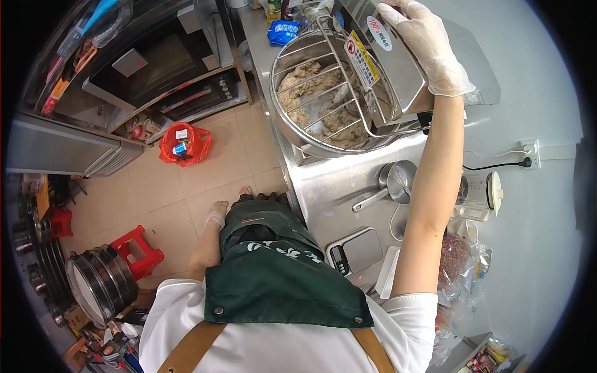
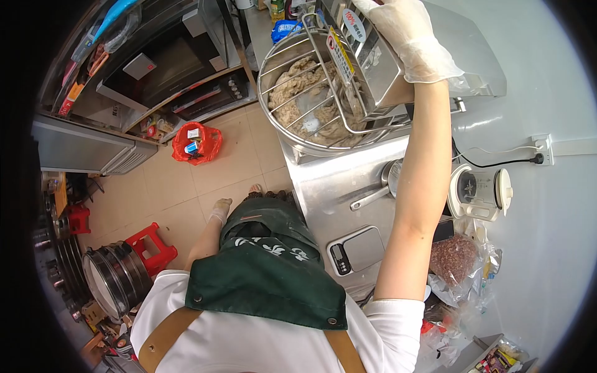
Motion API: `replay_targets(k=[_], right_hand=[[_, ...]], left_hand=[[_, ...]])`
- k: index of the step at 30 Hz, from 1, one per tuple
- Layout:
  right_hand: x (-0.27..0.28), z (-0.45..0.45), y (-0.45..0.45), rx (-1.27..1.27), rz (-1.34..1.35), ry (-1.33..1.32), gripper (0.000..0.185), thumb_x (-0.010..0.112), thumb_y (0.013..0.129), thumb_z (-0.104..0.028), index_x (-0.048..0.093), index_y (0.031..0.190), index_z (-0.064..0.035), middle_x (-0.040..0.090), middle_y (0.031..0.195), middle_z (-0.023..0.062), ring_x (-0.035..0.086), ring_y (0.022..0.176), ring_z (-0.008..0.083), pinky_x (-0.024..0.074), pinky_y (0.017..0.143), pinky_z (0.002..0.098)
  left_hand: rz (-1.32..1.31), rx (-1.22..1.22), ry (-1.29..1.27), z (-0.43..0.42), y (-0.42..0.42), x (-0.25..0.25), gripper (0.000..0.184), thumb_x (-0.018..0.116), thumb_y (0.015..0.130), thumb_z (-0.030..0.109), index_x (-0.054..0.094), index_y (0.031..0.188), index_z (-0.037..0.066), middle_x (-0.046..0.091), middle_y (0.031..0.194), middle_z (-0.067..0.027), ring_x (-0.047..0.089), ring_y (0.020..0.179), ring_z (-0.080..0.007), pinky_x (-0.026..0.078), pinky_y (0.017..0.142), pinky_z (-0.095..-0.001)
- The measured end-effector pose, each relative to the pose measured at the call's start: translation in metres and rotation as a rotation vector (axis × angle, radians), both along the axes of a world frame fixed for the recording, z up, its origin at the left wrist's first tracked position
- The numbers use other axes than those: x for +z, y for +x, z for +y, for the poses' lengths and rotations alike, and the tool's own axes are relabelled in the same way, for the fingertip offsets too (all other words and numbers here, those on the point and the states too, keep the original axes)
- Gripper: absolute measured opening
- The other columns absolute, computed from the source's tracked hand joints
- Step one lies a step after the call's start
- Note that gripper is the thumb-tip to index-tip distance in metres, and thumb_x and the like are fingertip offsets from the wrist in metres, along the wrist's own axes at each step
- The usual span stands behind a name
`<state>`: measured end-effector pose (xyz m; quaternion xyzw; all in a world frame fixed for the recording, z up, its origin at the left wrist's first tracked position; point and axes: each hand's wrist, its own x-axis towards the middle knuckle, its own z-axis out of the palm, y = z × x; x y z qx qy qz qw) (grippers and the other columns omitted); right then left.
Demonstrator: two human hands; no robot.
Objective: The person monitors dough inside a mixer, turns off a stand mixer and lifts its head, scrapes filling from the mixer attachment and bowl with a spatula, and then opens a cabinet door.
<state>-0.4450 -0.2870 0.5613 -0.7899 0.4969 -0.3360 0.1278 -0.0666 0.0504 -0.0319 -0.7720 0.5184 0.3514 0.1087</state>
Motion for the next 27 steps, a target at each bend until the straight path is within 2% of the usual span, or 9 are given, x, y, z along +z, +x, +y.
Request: replay_targets(k=[6, 12, 15, 18, 21, 24, 27], right_hand=[[-0.002, -0.001, 0.000, -0.001, -0.007, -0.002, 0.030, 0.060, 0.088, -0.019, 0.068, 0.109, 0.0008, 0.069, 0.105, 0.0192, 0.066, 0.099, 0.0286, 0.0493, 0.088, 0.0333], [-0.001, -0.002, -0.001, -0.008, -0.013, 0.018, 0.030, 0.060, 0.088, -0.019, 0.068, 0.109, 0.0010, 0.069, 0.106, 0.0194, 0.066, 0.100, 0.0288, 0.0491, 0.089, 0.0334], [-0.001, -0.002, -0.002, -0.005, 0.008, -0.018, 0.030, 0.060, 0.088, -0.019, 0.068, 0.109, 0.0010, 0.069, 0.106, 0.0192, 0.066, 0.100, 0.0287, 0.0490, 0.089, 0.0333], [-0.002, -0.003, -0.002, 0.009, 0.006, -0.034, 0.029, 0.060, 0.089, -0.019, 0.068, 0.109, 0.0010, 0.069, 0.105, 0.0192, 0.066, 0.100, 0.0287, 0.0489, 0.089, 0.0332], [-0.003, -0.004, -0.003, 0.021, -0.003, -0.031, 0.029, 0.060, 0.089, -0.018, 0.068, 0.108, 0.0011, 0.069, 0.105, 0.0191, 0.066, 0.100, 0.0286, 0.0489, 0.089, 0.0332], [-0.003, -0.004, -0.003, 0.018, -0.017, -0.017, 0.028, 0.061, 0.089, -0.018, 0.068, 0.108, 0.0012, 0.069, 0.105, 0.0187, 0.066, 0.100, 0.0281, 0.0490, 0.089, 0.0330], [0.001, 0.001, 0.002, -0.001, -0.032, 0.015, 0.028, 0.061, 0.089, -0.018, 0.068, 0.108, 0.0013, 0.070, 0.104, 0.0183, 0.066, 0.099, 0.0273, 0.0492, 0.088, 0.0326]], left_hand=[[0.000, -0.039, 0.006, 0.000, 0.000, 0.001, 0.027, 0.044, 0.091, 0.011, 0.063, 0.108, 0.007, 0.061, 0.121, -0.0196, 0.060, 0.114, -0.0319, 0.049, 0.095, -0.0398], [-0.010, -0.144, 0.063, -0.009, -0.006, 0.034, 0.031, 0.041, 0.094, 0.018, 0.062, 0.112, 0.005, 0.058, 0.127, -0.0208, 0.056, 0.119, -0.0327, 0.046, 0.100, -0.0396], [0.034, -0.063, 0.101, -0.012, -0.008, 0.042, 0.040, 0.040, 0.095, 0.028, 0.062, 0.118, 0.003, 0.056, 0.130, -0.0218, 0.052, 0.123, -0.0338, 0.041, 0.103, -0.0395], [0.134, 0.205, 0.116, -0.014, -0.010, 0.042, 0.048, 0.040, 0.094, 0.035, 0.061, 0.121, 0.002, 0.054, 0.133, -0.0223, 0.049, 0.126, -0.0342, 0.038, 0.106, -0.0392], [0.108, 0.059, 0.100, -0.012, -0.006, 0.039, 0.049, 0.040, 0.094, 0.036, 0.062, 0.120, 0.001, 0.054, 0.133, -0.0227, 0.050, 0.126, -0.0343, 0.038, 0.106, -0.0389], [0.126, 0.154, 0.085, -0.011, -0.009, 0.039, 0.048, 0.040, 0.094, 0.036, 0.062, 0.120, 0.002, 0.055, 0.132, -0.0220, 0.051, 0.124, -0.0343, 0.038, 0.106, -0.0385], [0.089, 0.063, 0.091, -0.011, -0.006, 0.033, 0.048, 0.041, 0.093, 0.036, 0.063, 0.119, 0.002, 0.056, 0.132, -0.0212, 0.052, 0.123, -0.0342, 0.038, 0.105, -0.0385]])
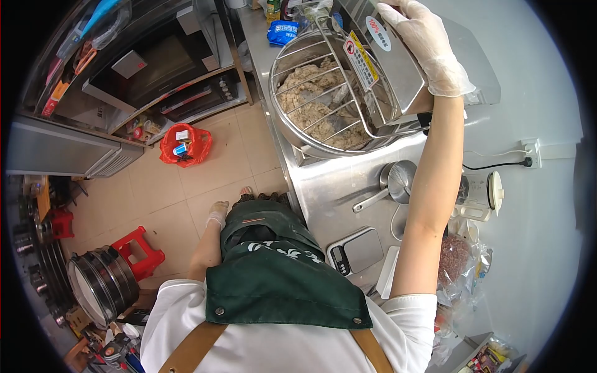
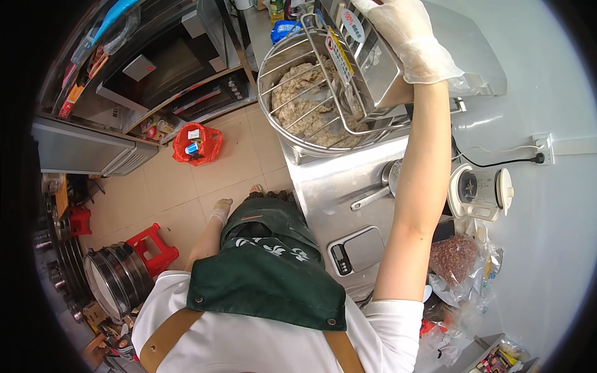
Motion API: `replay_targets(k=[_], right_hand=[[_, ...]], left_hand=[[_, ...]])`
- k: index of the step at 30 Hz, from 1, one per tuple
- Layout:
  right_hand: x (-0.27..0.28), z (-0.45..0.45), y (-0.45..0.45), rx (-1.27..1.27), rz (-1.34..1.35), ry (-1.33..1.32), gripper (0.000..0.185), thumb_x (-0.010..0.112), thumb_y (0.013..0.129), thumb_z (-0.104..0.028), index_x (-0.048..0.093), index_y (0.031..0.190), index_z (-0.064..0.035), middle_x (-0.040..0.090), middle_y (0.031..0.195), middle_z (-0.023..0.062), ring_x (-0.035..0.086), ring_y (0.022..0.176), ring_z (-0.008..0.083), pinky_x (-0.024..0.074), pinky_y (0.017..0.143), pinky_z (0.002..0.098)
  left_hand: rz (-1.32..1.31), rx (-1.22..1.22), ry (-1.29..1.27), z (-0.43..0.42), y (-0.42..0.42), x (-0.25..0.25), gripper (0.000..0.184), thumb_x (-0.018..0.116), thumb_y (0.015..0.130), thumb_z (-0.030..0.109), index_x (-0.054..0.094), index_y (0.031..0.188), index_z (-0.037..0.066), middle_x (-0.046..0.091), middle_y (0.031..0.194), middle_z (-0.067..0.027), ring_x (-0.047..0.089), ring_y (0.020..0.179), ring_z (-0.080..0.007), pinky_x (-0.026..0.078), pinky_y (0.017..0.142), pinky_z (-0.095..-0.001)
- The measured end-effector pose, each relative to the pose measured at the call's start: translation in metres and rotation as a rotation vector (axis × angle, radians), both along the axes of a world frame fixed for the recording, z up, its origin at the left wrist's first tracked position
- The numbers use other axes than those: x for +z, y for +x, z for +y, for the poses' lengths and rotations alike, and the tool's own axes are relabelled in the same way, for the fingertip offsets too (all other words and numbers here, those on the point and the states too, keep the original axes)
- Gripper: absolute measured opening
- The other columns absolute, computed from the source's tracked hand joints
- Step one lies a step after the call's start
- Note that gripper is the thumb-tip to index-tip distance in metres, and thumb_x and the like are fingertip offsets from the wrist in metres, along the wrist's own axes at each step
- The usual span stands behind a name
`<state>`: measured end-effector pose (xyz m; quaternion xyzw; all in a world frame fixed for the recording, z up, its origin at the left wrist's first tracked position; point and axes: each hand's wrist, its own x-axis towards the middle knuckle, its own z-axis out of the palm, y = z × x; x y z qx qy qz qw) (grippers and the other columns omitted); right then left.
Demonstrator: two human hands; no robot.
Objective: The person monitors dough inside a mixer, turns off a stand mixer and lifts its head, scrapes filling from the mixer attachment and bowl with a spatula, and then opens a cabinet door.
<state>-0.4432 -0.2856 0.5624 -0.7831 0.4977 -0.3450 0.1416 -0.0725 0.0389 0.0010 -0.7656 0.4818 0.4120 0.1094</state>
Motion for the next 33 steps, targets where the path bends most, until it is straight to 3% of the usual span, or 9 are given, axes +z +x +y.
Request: replay_targets(k=[3, 9, 12, 15, 21, 24, 27, 30, 33], right_hand=[[0.002, 0.003, 0.001, -0.015, -0.015, 0.032, 0.028, 0.061, 0.089, -0.017, 0.068, 0.108, 0.0014, 0.070, 0.103, 0.0180, 0.066, 0.097, 0.0263, 0.0496, 0.087, 0.0322], [-0.001, 0.000, -0.001, 0.010, -0.019, 0.011, 0.027, 0.061, 0.089, -0.017, 0.068, 0.108, 0.0013, 0.070, 0.102, 0.0176, 0.067, 0.096, 0.0249, 0.0500, 0.085, 0.0319], [0.001, 0.002, 0.001, -0.009, -0.012, 0.027, 0.028, 0.061, 0.089, -0.017, 0.068, 0.108, 0.0013, 0.070, 0.102, 0.0177, 0.067, 0.095, 0.0251, 0.0500, 0.085, 0.0320], [0.000, 0.000, 0.000, -0.007, -0.015, 0.030, 0.028, 0.061, 0.089, -0.018, 0.068, 0.108, 0.0013, 0.071, 0.101, 0.0177, 0.067, 0.095, 0.0256, 0.0501, 0.085, 0.0321], [0.001, 0.002, 0.001, -0.019, -0.005, 0.023, 0.028, 0.061, 0.089, -0.018, 0.068, 0.108, 0.0012, 0.070, 0.102, 0.0181, 0.067, 0.096, 0.0258, 0.0500, 0.085, 0.0322], [0.002, 0.003, 0.001, -0.018, -0.002, 0.027, 0.029, 0.061, 0.089, -0.018, 0.068, 0.109, 0.0013, 0.070, 0.103, 0.0184, 0.067, 0.097, 0.0261, 0.0498, 0.086, 0.0323], [-0.002, -0.002, -0.002, -0.003, 0.016, -0.005, 0.029, 0.061, 0.089, -0.019, 0.068, 0.109, 0.0014, 0.070, 0.105, 0.0186, 0.067, 0.098, 0.0268, 0.0496, 0.087, 0.0327], [-0.001, -0.002, -0.002, -0.006, 0.017, -0.003, 0.029, 0.061, 0.089, -0.019, 0.068, 0.109, 0.0016, 0.070, 0.105, 0.0188, 0.066, 0.099, 0.0274, 0.0495, 0.088, 0.0330], [-0.002, -0.004, -0.003, -0.006, 0.036, -0.023, 0.029, 0.060, 0.089, -0.019, 0.068, 0.109, 0.0017, 0.069, 0.105, 0.0189, 0.066, 0.099, 0.0274, 0.0495, 0.088, 0.0329]], left_hand=[[-0.055, -0.185, 0.013, 0.002, 0.009, -0.023, 0.048, 0.042, 0.093, 0.037, 0.063, 0.119, 0.002, 0.056, 0.131, -0.0207, 0.053, 0.122, -0.0335, 0.039, 0.105, -0.0383], [-0.012, 0.044, -0.049, 0.005, 0.001, -0.009, 0.046, 0.040, 0.094, 0.035, 0.065, 0.112, 0.002, 0.058, 0.127, -0.0225, 0.054, 0.121, -0.0336, 0.040, 0.103, -0.0395], [-0.073, -0.028, -0.077, 0.004, -0.006, 0.003, 0.026, 0.046, 0.090, 0.013, 0.064, 0.108, 0.009, 0.061, 0.120, -0.0198, 0.060, 0.111, -0.0335, 0.050, 0.094, -0.0404], [-0.007, -0.002, -0.057, 0.005, 0.000, -0.002, 0.045, 0.039, 0.094, 0.035, 0.065, 0.111, 0.002, 0.058, 0.126, -0.0235, 0.054, 0.120, -0.0351, 0.040, 0.102, -0.0397], [-0.029, -0.058, -0.026, 0.003, 0.000, 0.000, 0.045, 0.039, 0.094, 0.034, 0.064, 0.113, 0.002, 0.057, 0.128, -0.0233, 0.053, 0.121, -0.0344, 0.040, 0.103, -0.0391], [-0.001, 0.093, -0.006, -0.001, -0.008, 0.016, 0.046, 0.038, 0.095, 0.034, 0.064, 0.114, 0.001, 0.056, 0.130, -0.0229, 0.052, 0.122, -0.0336, 0.040, 0.103, -0.0385], [-0.068, -0.115, -0.061, 0.005, 0.000, -0.005, 0.036, 0.041, 0.094, 0.025, 0.065, 0.111, 0.007, 0.058, 0.126, -0.0200, 0.057, 0.116, -0.0336, 0.044, 0.100, -0.0402], [-0.035, 0.063, -0.070, 0.007, 0.000, -0.016, 0.039, 0.039, 0.094, 0.028, 0.066, 0.111, 0.006, 0.058, 0.127, -0.0208, 0.056, 0.117, -0.0340, 0.043, 0.101, -0.0403], [-0.040, 0.017, -0.070, 0.004, -0.005, -0.003, 0.038, 0.039, 0.094, 0.026, 0.066, 0.110, 0.005, 0.059, 0.125, -0.0208, 0.056, 0.116, -0.0341, 0.044, 0.100, -0.0403]])
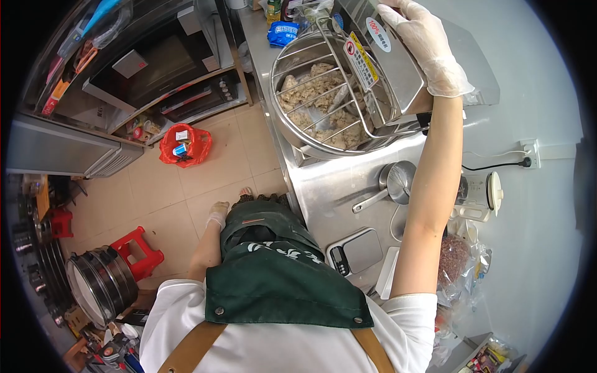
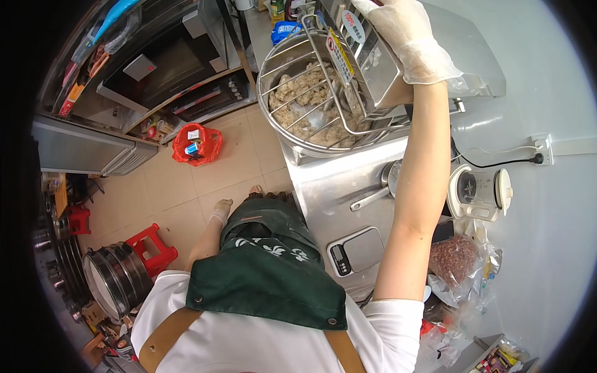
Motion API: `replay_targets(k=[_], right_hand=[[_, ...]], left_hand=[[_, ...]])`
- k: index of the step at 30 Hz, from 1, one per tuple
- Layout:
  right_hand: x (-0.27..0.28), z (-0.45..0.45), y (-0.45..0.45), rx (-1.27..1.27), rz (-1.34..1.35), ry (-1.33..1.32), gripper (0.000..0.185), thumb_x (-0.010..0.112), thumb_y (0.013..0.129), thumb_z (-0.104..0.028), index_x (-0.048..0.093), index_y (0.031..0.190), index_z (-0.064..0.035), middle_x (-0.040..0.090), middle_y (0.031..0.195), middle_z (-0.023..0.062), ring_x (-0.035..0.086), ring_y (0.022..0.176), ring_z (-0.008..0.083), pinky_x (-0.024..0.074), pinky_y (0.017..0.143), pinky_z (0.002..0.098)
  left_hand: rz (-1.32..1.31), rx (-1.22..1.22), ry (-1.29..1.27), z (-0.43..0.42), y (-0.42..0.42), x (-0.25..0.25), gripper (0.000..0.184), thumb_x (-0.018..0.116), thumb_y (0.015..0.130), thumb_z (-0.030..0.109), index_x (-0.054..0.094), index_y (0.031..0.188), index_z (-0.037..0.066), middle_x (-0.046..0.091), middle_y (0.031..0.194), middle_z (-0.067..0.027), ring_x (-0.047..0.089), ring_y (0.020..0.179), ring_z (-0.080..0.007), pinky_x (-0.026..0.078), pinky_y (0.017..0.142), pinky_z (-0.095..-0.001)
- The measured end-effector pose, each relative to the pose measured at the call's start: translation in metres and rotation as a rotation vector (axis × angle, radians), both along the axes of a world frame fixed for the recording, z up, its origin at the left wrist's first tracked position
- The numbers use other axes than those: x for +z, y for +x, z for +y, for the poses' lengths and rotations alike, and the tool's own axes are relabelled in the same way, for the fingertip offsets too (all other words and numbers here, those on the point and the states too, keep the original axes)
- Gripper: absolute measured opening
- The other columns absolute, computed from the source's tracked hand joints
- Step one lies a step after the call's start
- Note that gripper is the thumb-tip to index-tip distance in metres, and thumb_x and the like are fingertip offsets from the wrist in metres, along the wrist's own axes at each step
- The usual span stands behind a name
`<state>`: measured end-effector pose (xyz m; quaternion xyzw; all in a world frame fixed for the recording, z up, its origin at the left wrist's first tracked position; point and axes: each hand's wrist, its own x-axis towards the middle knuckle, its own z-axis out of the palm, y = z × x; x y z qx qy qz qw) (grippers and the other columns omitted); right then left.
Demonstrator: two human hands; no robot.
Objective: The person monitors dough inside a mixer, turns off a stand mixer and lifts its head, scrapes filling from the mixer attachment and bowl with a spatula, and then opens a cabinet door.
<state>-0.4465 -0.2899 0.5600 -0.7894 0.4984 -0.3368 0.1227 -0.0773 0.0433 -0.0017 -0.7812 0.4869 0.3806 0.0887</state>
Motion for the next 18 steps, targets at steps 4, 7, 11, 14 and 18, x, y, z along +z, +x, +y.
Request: replay_targets(k=[4, 7, 11, 14, 18], right_hand=[[0.000, 0.001, 0.001, 0.009, -0.025, 0.022, 0.029, 0.060, 0.089, -0.018, 0.068, 0.109, 0.0015, 0.070, 0.104, 0.0188, 0.067, 0.098, 0.0271, 0.0497, 0.087, 0.0326], [0.003, 0.004, 0.003, -0.011, -0.008, 0.021, 0.029, 0.061, 0.089, -0.018, 0.068, 0.109, 0.0018, 0.070, 0.104, 0.0186, 0.067, 0.096, 0.0263, 0.0499, 0.087, 0.0322], [-0.001, 0.000, 0.000, 0.019, -0.047, 0.022, 0.030, 0.061, 0.089, -0.018, 0.068, 0.109, 0.0025, 0.070, 0.103, 0.0184, 0.067, 0.096, 0.0253, 0.0500, 0.086, 0.0318], [-0.001, 0.002, 0.001, 0.010, -0.049, 0.026, 0.030, 0.061, 0.089, -0.018, 0.067, 0.110, 0.0028, 0.070, 0.103, 0.0184, 0.067, 0.096, 0.0250, 0.0501, 0.086, 0.0317], [0.000, 0.003, 0.001, 0.010, -0.064, 0.036, 0.030, 0.061, 0.089, -0.018, 0.067, 0.110, 0.0025, 0.070, 0.103, 0.0184, 0.067, 0.096, 0.0253, 0.0501, 0.086, 0.0318]], left_hand=[[-0.051, -0.257, -0.007, 0.004, 0.011, -0.021, 0.039, 0.039, 0.094, 0.027, 0.066, 0.110, 0.004, 0.058, 0.125, -0.0214, 0.056, 0.116, -0.0346, 0.044, 0.100, -0.0405], [-0.051, -0.246, 0.004, 0.003, 0.012, -0.022, 0.040, 0.038, 0.094, 0.029, 0.066, 0.110, 0.005, 0.058, 0.125, -0.0213, 0.056, 0.116, -0.0348, 0.043, 0.100, -0.0408], [-0.007, -0.111, 0.000, 0.004, 0.011, -0.026, 0.041, 0.038, 0.094, 0.031, 0.066, 0.111, 0.005, 0.058, 0.126, -0.0204, 0.056, 0.116, -0.0348, 0.043, 0.100, -0.0408], [0.011, -0.009, 0.015, 0.001, 0.005, -0.013, 0.042, 0.038, 0.094, 0.031, 0.066, 0.111, 0.005, 0.058, 0.127, -0.0200, 0.056, 0.117, -0.0350, 0.043, 0.100, -0.0407], [0.046, 0.038, 0.098, -0.007, -0.002, 0.009, 0.044, 0.037, 0.096, 0.031, 0.062, 0.118, 0.003, 0.055, 0.132, -0.0220, 0.052, 0.123, -0.0328, 0.039, 0.105, -0.0381]])
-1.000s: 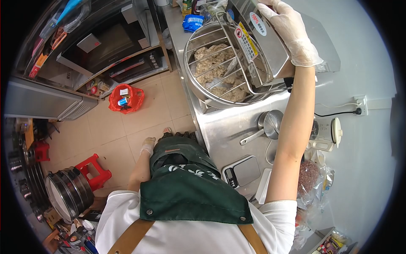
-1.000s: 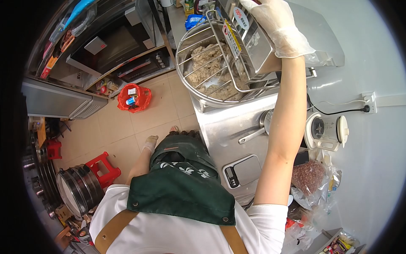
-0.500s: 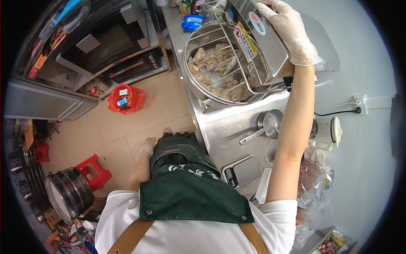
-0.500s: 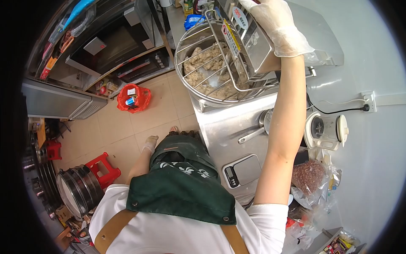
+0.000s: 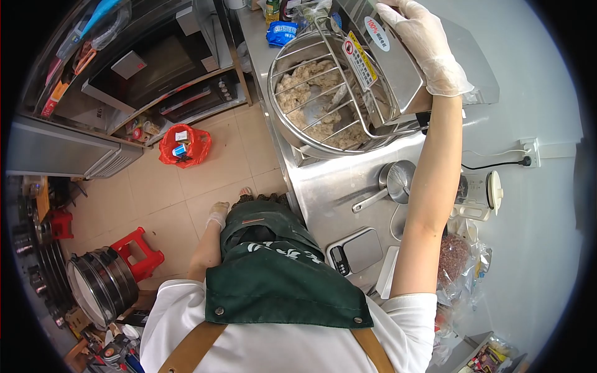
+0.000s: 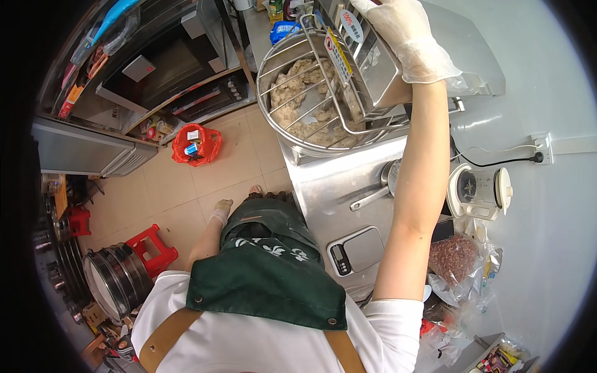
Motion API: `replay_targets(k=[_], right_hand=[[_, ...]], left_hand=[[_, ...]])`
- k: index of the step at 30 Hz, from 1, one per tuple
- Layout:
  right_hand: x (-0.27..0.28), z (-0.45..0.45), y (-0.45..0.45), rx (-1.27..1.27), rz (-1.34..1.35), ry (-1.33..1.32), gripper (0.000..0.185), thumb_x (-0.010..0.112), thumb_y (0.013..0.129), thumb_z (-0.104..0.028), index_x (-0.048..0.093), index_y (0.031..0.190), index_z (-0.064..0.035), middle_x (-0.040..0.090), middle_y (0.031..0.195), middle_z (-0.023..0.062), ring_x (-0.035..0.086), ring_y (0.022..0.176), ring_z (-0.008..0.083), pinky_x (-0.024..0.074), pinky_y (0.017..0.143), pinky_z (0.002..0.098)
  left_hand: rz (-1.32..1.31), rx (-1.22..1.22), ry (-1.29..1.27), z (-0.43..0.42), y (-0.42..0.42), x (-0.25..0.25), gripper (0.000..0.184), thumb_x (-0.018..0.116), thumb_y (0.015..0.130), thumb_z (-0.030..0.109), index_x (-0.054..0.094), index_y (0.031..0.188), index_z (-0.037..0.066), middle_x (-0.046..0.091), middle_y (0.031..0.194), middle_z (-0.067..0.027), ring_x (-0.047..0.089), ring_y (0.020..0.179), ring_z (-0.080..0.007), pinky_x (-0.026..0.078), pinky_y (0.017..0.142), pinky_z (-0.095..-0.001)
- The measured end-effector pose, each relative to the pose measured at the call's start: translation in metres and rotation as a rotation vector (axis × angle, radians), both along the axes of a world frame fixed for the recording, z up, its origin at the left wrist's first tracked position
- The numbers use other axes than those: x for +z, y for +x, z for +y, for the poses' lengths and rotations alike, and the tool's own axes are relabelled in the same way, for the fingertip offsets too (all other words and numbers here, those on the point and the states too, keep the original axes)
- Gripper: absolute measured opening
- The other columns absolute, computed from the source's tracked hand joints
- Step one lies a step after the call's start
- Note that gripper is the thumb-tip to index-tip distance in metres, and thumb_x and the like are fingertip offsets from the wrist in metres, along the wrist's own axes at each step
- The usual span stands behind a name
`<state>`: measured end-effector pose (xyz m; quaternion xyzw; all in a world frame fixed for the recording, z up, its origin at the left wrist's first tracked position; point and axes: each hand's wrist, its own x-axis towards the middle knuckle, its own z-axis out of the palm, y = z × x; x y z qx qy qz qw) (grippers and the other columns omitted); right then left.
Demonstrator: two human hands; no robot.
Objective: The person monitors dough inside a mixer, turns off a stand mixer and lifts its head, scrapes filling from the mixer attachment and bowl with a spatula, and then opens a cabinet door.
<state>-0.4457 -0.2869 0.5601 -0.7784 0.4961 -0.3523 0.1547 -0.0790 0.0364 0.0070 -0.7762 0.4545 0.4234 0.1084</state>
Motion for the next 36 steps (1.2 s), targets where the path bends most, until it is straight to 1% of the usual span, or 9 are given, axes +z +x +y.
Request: replay_targets(k=[6, 12, 15, 18, 24, 27, 30, 33, 36], right_hand=[[0.001, 0.001, 0.001, -0.015, 0.019, -0.016, 0.029, 0.062, 0.089, -0.018, 0.068, 0.109, 0.0014, 0.070, 0.103, 0.0180, 0.067, 0.096, 0.0255, 0.0501, 0.086, 0.0318], [0.001, 0.001, 0.001, -0.023, 0.024, -0.007, 0.029, 0.062, 0.088, -0.019, 0.068, 0.109, 0.0009, 0.070, 0.103, 0.0178, 0.067, 0.097, 0.0262, 0.0499, 0.086, 0.0319], [0.000, -0.001, 0.001, -0.028, 0.034, -0.012, 0.029, 0.062, 0.088, -0.020, 0.068, 0.109, 0.0006, 0.070, 0.103, 0.0177, 0.067, 0.098, 0.0264, 0.0497, 0.087, 0.0320], [-0.002, -0.004, -0.001, -0.020, 0.026, -0.016, 0.030, 0.062, 0.088, -0.020, 0.068, 0.109, 0.0005, 0.070, 0.104, 0.0177, 0.067, 0.098, 0.0264, 0.0495, 0.088, 0.0320], [-0.002, -0.003, -0.001, -0.021, 0.025, -0.019, 0.029, 0.062, 0.089, -0.020, 0.068, 0.109, 0.0004, 0.070, 0.104, 0.0176, 0.067, 0.098, 0.0262, 0.0494, 0.088, 0.0320], [0.000, 0.000, 0.000, -0.032, 0.022, -0.008, 0.029, 0.061, 0.089, -0.019, 0.068, 0.109, 0.0006, 0.070, 0.104, 0.0177, 0.067, 0.098, 0.0261, 0.0495, 0.088, 0.0321], [0.001, 0.001, 0.001, -0.035, 0.020, 0.004, 0.030, 0.061, 0.089, -0.019, 0.068, 0.109, 0.0009, 0.070, 0.104, 0.0179, 0.067, 0.098, 0.0262, 0.0496, 0.087, 0.0322], [-0.001, -0.002, -0.001, -0.018, 0.023, -0.013, 0.030, 0.061, 0.089, -0.019, 0.068, 0.109, 0.0014, 0.070, 0.104, 0.0179, 0.067, 0.098, 0.0262, 0.0496, 0.087, 0.0324], [-0.001, -0.002, -0.002, -0.014, 0.029, -0.024, 0.030, 0.061, 0.089, -0.019, 0.068, 0.109, 0.0016, 0.070, 0.103, 0.0178, 0.067, 0.097, 0.0259, 0.0497, 0.087, 0.0323]], left_hand=[[-0.079, -0.186, -0.101, 0.009, 0.009, -0.026, 0.032, 0.042, 0.093, 0.023, 0.065, 0.107, 0.005, 0.061, 0.122, -0.0203, 0.058, 0.113, -0.0343, 0.047, 0.096, -0.0411], [-0.106, -0.218, -0.178, 0.007, -0.002, 0.001, 0.025, 0.052, 0.086, 0.005, 0.064, 0.108, 0.007, 0.064, 0.114, -0.0187, 0.062, 0.109, -0.0312, 0.052, 0.090, -0.0385], [-0.111, -0.279, -0.178, 0.007, -0.001, 0.002, 0.024, 0.049, 0.088, 0.009, 0.064, 0.107, 0.007, 0.063, 0.116, -0.0191, 0.062, 0.110, -0.0322, 0.051, 0.092, -0.0393], [-0.076, -0.104, -0.161, 0.008, -0.002, 0.000, 0.025, 0.046, 0.090, 0.012, 0.064, 0.106, 0.007, 0.063, 0.117, -0.0195, 0.061, 0.110, -0.0332, 0.050, 0.093, -0.0400], [-0.084, -0.182, -0.167, 0.008, 0.002, -0.005, 0.029, 0.042, 0.092, 0.019, 0.065, 0.106, 0.006, 0.061, 0.119, -0.0207, 0.060, 0.111, -0.0345, 0.049, 0.095, -0.0409], [-0.043, 0.017, -0.110, 0.004, -0.005, 0.008, 0.034, 0.040, 0.093, 0.023, 0.066, 0.107, 0.006, 0.061, 0.121, -0.0204, 0.058, 0.113, -0.0339, 0.047, 0.097, -0.0406], [-0.060, -0.069, -0.088, 0.003, -0.004, 0.008, 0.037, 0.038, 0.095, 0.025, 0.066, 0.109, 0.006, 0.060, 0.123, -0.0197, 0.057, 0.115, -0.0331, 0.045, 0.100, -0.0396], [0.027, 0.071, -0.060, 0.005, 0.004, -0.007, 0.049, 0.041, 0.093, 0.037, 0.064, 0.118, 0.001, 0.055, 0.132, -0.0225, 0.051, 0.125, -0.0340, 0.039, 0.105, -0.0387], [0.020, -0.017, -0.061, 0.006, 0.008, -0.013, 0.048, 0.042, 0.093, 0.037, 0.064, 0.117, 0.001, 0.056, 0.131, -0.0222, 0.052, 0.124, -0.0342, 0.039, 0.104, -0.0385]])
